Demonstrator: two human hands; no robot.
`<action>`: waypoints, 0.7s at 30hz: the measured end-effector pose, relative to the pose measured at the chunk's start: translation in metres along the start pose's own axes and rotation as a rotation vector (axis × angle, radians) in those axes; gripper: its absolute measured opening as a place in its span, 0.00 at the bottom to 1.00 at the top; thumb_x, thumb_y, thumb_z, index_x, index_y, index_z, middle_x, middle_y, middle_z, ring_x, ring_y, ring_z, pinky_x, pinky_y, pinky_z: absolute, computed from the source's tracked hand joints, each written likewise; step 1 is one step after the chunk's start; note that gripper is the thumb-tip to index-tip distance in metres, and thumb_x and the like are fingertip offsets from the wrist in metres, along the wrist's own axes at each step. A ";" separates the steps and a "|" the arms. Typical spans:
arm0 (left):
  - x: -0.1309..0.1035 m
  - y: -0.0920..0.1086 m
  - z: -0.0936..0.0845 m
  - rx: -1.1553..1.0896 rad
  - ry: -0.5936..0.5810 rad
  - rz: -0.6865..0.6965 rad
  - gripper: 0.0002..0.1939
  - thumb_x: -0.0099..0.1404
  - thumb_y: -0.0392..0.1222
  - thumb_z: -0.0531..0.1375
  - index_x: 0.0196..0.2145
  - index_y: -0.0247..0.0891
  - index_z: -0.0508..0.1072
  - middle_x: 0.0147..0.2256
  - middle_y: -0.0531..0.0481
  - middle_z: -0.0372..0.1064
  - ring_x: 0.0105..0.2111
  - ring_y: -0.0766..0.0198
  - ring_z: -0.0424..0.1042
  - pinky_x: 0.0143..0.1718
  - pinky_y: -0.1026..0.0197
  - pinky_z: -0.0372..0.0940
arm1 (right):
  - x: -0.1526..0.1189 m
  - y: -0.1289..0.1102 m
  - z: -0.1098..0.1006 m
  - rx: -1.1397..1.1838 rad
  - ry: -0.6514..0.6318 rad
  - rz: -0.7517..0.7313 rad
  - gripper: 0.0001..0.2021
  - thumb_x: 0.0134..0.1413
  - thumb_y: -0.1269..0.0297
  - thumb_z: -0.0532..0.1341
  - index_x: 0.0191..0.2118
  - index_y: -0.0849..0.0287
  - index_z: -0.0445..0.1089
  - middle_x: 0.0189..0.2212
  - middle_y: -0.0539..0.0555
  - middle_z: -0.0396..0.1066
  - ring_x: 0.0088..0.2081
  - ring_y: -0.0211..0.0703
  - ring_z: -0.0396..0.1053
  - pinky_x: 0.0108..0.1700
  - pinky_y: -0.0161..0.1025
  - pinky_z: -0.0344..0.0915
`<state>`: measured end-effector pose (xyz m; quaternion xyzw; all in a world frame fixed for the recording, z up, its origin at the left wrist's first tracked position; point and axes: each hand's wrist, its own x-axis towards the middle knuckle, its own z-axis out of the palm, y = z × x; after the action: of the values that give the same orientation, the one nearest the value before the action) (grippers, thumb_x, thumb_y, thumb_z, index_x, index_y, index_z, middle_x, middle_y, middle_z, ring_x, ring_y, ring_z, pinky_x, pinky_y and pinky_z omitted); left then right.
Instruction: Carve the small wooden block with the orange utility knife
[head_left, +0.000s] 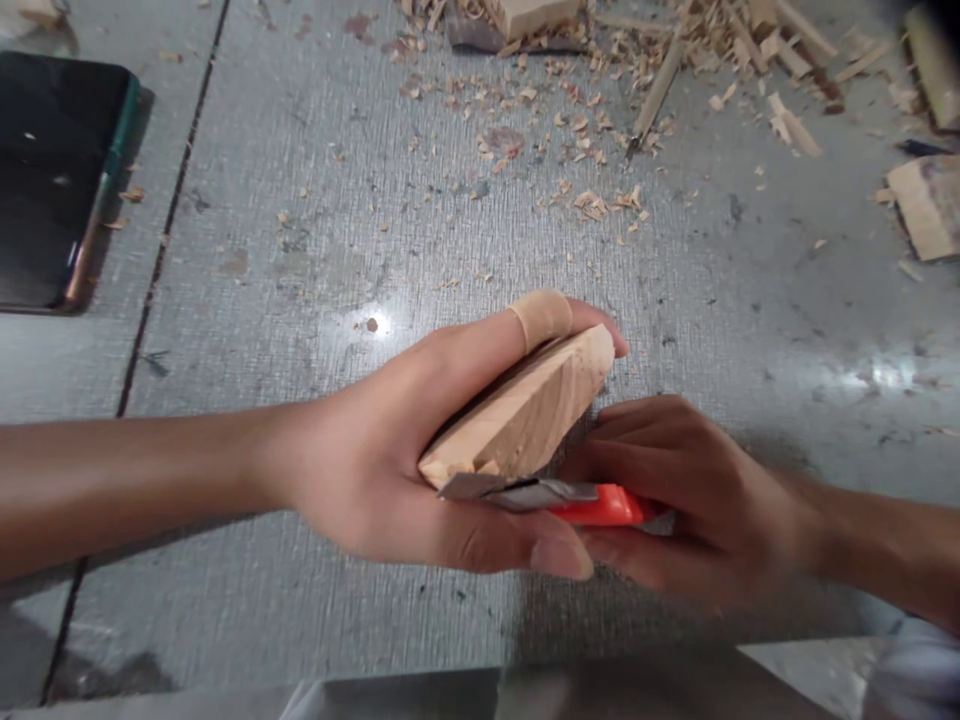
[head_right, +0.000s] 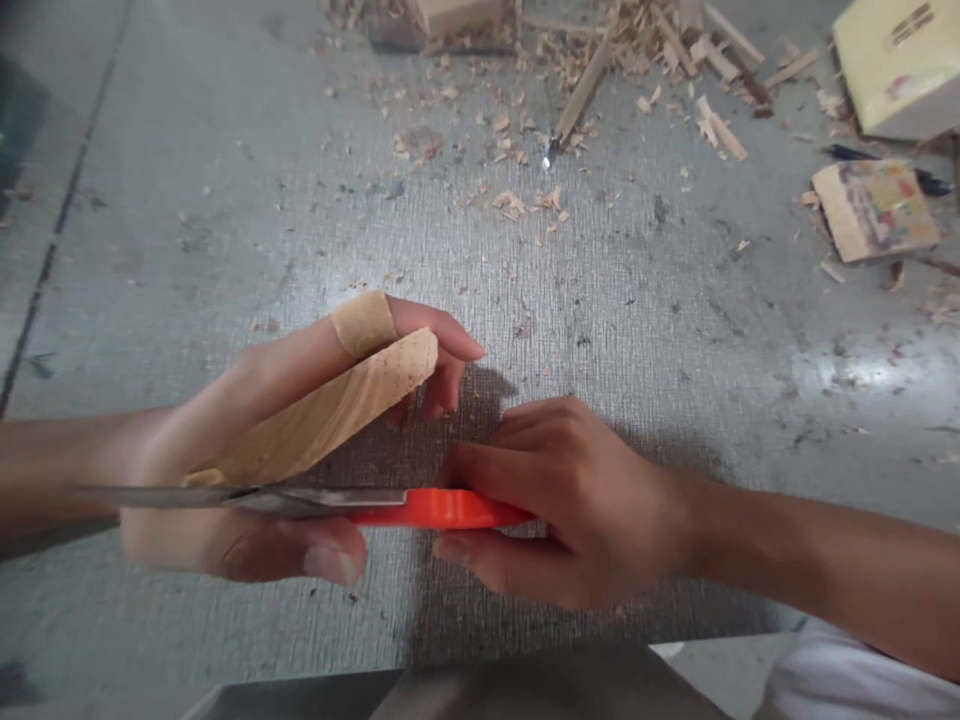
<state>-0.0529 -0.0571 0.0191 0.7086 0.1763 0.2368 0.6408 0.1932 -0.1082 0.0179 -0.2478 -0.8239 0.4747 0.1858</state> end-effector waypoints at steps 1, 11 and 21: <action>-0.001 -0.001 0.000 0.010 0.002 0.008 0.31 0.66 0.48 0.70 0.62 0.42 0.65 0.46 0.46 0.71 0.41 0.56 0.74 0.40 0.61 0.73 | 0.000 0.001 0.000 0.006 0.000 -0.002 0.06 0.72 0.65 0.58 0.46 0.59 0.71 0.29 0.52 0.74 0.29 0.43 0.70 0.34 0.42 0.61; -0.001 0.002 0.001 0.070 0.010 0.013 0.33 0.68 0.49 0.68 0.64 0.36 0.62 0.47 0.47 0.69 0.42 0.59 0.74 0.40 0.64 0.71 | -0.003 0.000 0.000 0.018 -0.015 0.016 0.05 0.72 0.65 0.58 0.42 0.57 0.70 0.31 0.52 0.75 0.30 0.43 0.70 0.35 0.42 0.61; 0.000 -0.001 0.002 0.032 0.005 0.053 0.33 0.71 0.54 0.66 0.64 0.34 0.61 0.45 0.46 0.68 0.40 0.61 0.72 0.38 0.65 0.72 | -0.001 0.002 0.002 0.019 0.022 -0.034 0.08 0.72 0.63 0.57 0.44 0.60 0.70 0.29 0.52 0.73 0.28 0.41 0.67 0.33 0.40 0.58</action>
<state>-0.0519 -0.0587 0.0175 0.7226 0.1628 0.2529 0.6224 0.1930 -0.1093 0.0146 -0.2371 -0.8212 0.4767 0.2052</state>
